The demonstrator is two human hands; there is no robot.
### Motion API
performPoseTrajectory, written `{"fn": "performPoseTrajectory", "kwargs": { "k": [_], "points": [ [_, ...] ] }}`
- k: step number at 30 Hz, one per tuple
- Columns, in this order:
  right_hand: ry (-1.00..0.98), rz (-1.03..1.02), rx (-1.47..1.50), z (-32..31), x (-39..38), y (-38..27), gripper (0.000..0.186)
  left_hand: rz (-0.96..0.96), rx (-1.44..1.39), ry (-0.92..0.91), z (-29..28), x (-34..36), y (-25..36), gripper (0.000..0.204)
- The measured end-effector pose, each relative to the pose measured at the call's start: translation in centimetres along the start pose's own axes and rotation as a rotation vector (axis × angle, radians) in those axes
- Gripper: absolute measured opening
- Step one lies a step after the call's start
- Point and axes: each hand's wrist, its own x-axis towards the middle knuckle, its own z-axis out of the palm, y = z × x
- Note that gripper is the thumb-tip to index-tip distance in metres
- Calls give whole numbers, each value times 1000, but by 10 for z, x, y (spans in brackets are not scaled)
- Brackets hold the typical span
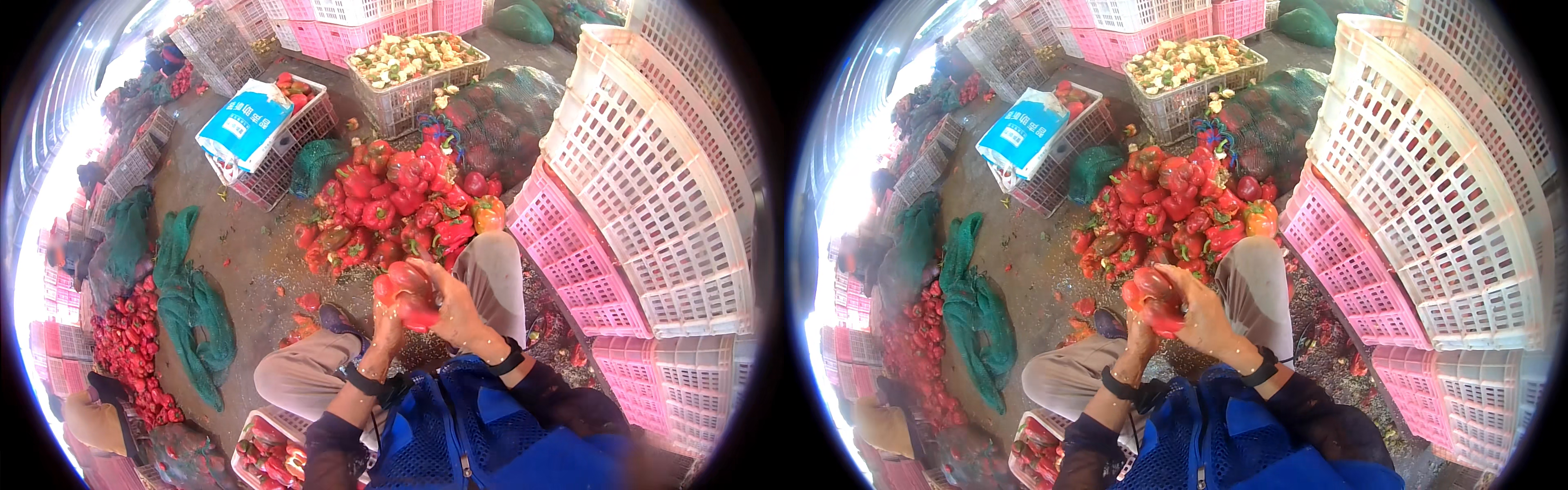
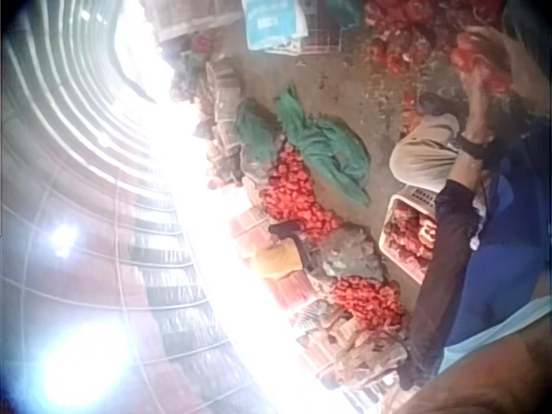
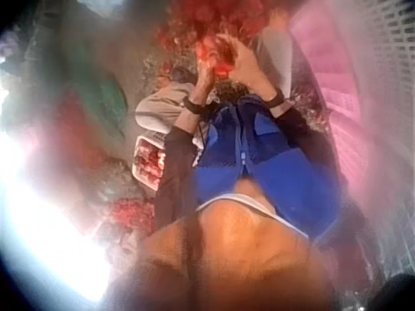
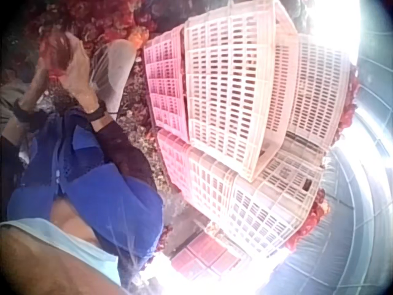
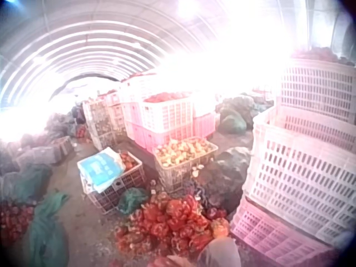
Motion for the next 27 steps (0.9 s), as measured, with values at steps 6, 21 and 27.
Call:
{"fn": "performPoseTrajectory", "kwargs": {
  "k": [6, 21, 27],
  "points": [
    [-29, 201, 235, -33, 10, 35, 36, -62, 227, -136, 13, -15, 12, 65],
    [-15, -353, -603, -72, 56, -72, 33, 315, 950, -74, -43, 118, -10, 34],
    [580, -652, -844, -198, 66, -220, 29, -235, 4, -100, -14, 131, 1, 23]
  ]
}}
